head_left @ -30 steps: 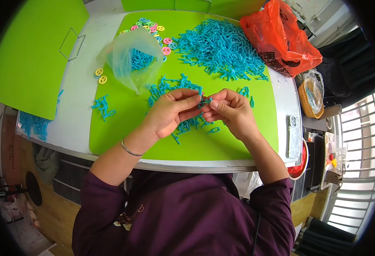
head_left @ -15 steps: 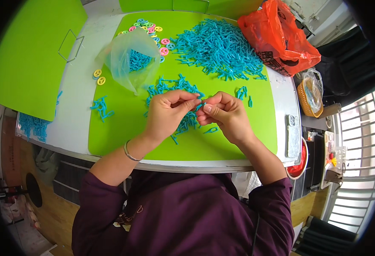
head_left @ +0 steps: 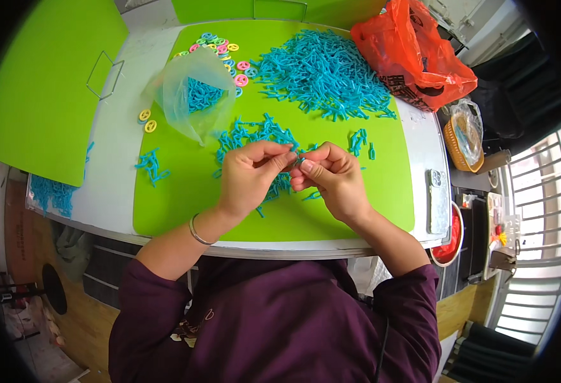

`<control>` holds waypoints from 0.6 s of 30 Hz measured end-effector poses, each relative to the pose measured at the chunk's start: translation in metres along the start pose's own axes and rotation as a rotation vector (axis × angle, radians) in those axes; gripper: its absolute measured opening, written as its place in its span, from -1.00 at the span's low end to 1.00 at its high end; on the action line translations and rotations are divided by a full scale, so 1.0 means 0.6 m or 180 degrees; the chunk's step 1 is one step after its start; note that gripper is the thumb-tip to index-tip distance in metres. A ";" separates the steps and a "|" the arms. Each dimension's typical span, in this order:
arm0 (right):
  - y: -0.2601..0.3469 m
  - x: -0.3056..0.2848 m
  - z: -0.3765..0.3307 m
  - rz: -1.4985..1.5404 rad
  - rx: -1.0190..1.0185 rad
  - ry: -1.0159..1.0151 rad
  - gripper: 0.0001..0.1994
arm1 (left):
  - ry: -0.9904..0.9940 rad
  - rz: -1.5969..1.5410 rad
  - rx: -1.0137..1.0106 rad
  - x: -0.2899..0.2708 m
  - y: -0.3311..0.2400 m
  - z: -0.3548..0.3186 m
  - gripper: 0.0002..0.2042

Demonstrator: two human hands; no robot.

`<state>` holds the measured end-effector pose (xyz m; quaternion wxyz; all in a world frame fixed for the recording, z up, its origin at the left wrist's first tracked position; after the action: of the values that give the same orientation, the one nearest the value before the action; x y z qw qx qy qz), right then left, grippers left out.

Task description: Assembling small plastic parts by attaching colorful rings to green components.

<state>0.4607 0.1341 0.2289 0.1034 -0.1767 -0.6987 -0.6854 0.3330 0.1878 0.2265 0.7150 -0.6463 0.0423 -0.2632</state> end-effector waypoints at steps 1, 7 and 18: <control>0.000 0.001 0.000 0.0001 0.0001 0.0005 -0.98 | 0.0065 0.0560 0.0577 0.002 -0.016 -0.007 -0.91; -0.001 -0.005 0.009 0.0043 0.0157 -0.0096 -0.97 | 0.0094 0.0052 -0.0152 0.010 -0.007 0.007 -0.84; 0.072 -0.045 0.027 -0.2208 -0.0368 -0.0001 -0.81 | 0.0159 -0.0387 -0.0591 -0.034 -0.006 0.043 -0.78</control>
<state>0.5039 0.1470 0.2575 -0.1459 0.0655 -0.6772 -0.7182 0.3244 0.2198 0.2286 0.6335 -0.7044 0.0449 -0.3171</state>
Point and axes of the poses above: each hand's wrist, its own z-axis towards the middle knuckle, its own x-axis out of the palm, y = z × x, the point moved 6 cm from there along z, towards the middle knuckle, and after that the axes turned 4 degrees about -y, right-handed, at the moved point
